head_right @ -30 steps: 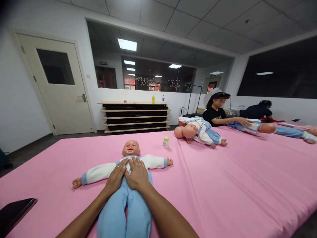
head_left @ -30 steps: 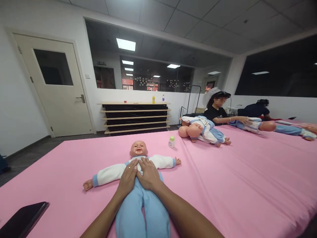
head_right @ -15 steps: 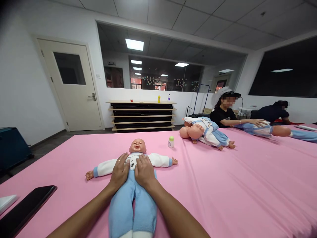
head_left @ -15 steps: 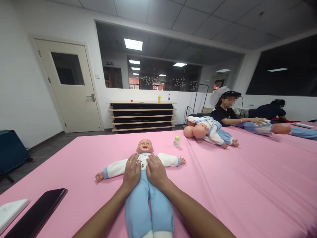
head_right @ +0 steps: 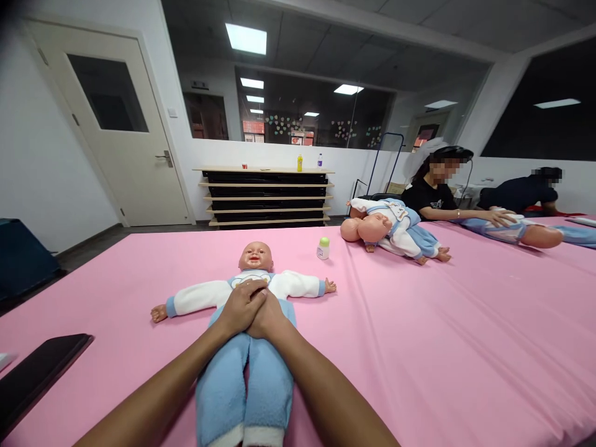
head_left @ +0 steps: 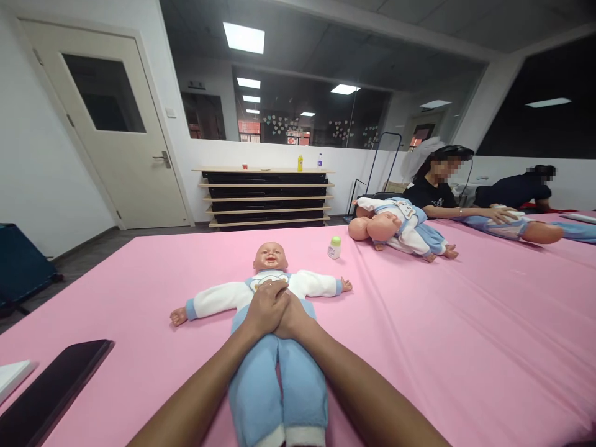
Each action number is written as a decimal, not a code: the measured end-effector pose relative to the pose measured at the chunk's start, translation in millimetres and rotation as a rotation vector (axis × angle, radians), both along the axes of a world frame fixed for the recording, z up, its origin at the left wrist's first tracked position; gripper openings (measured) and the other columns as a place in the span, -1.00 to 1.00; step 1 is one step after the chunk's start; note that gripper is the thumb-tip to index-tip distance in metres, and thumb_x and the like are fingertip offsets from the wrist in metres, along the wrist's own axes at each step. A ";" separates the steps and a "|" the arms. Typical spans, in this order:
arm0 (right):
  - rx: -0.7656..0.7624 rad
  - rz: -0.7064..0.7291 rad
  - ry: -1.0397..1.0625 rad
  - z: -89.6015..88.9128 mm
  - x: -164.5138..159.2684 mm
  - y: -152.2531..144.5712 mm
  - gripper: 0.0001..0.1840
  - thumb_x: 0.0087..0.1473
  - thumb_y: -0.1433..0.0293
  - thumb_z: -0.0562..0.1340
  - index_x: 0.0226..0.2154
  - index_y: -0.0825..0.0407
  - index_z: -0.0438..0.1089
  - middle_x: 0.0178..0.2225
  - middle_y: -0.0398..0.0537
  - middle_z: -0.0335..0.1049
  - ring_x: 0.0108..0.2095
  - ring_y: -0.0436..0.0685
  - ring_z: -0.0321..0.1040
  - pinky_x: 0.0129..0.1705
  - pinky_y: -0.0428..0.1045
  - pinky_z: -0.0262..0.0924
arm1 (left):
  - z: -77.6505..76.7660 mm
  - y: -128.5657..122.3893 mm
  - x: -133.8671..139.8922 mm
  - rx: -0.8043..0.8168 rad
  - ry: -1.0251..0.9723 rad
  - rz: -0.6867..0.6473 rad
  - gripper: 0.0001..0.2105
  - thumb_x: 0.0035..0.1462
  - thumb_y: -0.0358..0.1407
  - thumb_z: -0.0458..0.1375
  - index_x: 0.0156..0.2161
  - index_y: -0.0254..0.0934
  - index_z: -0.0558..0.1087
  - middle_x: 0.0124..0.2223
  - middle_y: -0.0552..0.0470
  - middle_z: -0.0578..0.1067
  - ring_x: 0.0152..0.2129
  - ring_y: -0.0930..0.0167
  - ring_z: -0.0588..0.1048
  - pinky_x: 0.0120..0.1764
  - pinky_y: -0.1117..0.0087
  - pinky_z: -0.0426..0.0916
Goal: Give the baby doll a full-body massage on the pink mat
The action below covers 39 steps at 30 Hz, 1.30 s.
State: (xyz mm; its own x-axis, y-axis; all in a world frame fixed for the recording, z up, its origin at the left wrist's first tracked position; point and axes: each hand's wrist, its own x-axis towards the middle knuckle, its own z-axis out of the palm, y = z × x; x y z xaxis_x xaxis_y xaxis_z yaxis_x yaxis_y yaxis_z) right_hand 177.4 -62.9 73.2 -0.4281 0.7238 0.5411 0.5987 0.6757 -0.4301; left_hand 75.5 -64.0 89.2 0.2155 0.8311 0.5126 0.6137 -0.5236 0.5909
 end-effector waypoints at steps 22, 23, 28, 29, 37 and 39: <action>-0.064 -0.187 -0.295 21.3 9.9 -51.6 -0.16 0.01 0.29 0.16 0.28 0.29 -0.05 0.32 0.36 -0.11 0.33 0.38 -0.18 0.31 0.28 -0.26 | 4.4 -23.9 -8.2 -0.182 0.101 0.398 -0.33 0.25 -0.05 -0.14 0.33 -0.47 -0.03 0.36 -0.32 0.03 0.31 0.12 0.00 0.25 -0.01 0.01; 0.035 -0.033 -0.292 25.0 16.1 -58.1 -0.24 0.03 0.30 0.14 0.26 0.22 0.04 0.30 0.28 -0.01 0.31 0.32 -0.10 0.31 0.22 -0.21 | 6.5 -34.4 -11.8 -0.111 0.097 0.259 -0.36 0.26 -0.06 -0.12 0.34 -0.37 0.00 0.35 -0.22 0.09 0.30 0.18 0.06 0.26 0.06 0.05; 0.216 0.308 -0.407 42.9 28.9 -40.0 -0.51 0.00 0.37 0.15 0.02 0.15 0.32 0.11 0.13 0.31 0.13 0.25 0.18 0.21 0.10 0.05 | 19.2 -46.1 -25.9 0.063 0.282 -0.259 -0.53 0.24 -0.10 0.00 0.21 -0.17 0.29 0.24 -0.05 0.33 0.22 0.24 0.23 0.26 0.10 0.09; 0.208 0.299 -0.430 44.2 26.7 -29.4 -0.53 -0.01 0.38 0.16 -0.01 0.17 0.33 0.09 0.15 0.32 0.11 0.24 0.21 0.19 0.08 0.08 | 20.0 -38.9 -27.1 0.074 0.308 -0.268 -0.53 0.23 -0.09 0.01 0.21 -0.18 0.30 0.23 -0.07 0.34 0.20 0.22 0.26 0.25 0.09 0.12; 0.125 0.213 -0.335 7.4 7.5 12.2 -0.40 -0.06 0.34 0.24 0.08 0.09 0.25 0.17 0.06 0.22 0.18 0.20 0.12 0.27 0.07 -0.04 | -28.6 16.8 -28.4 0.103 0.324 -0.185 -0.57 0.24 -0.11 -0.02 0.16 -0.16 0.38 0.20 -0.01 0.38 0.16 0.23 0.31 0.21 0.08 0.19; 0.120 0.185 -0.344 -1.4 6.2 14.0 -0.36 -0.01 0.32 0.21 0.14 0.13 0.18 0.18 0.10 0.20 0.18 0.19 0.11 0.27 0.06 -0.03 | -38.9 21.6 -30.2 0.104 0.314 -0.176 -0.57 0.24 -0.12 -0.02 0.17 -0.14 0.36 0.22 0.02 0.36 0.18 0.24 0.29 0.22 0.08 0.16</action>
State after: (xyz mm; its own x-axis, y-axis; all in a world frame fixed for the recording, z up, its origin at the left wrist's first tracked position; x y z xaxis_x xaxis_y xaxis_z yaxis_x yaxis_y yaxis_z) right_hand 183.6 -49.0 71.8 -0.7161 0.5578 0.4196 0.5575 0.8188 -0.1370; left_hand 45.3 -42.4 50.3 0.5103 0.7142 0.4790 0.6518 -0.6846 0.3263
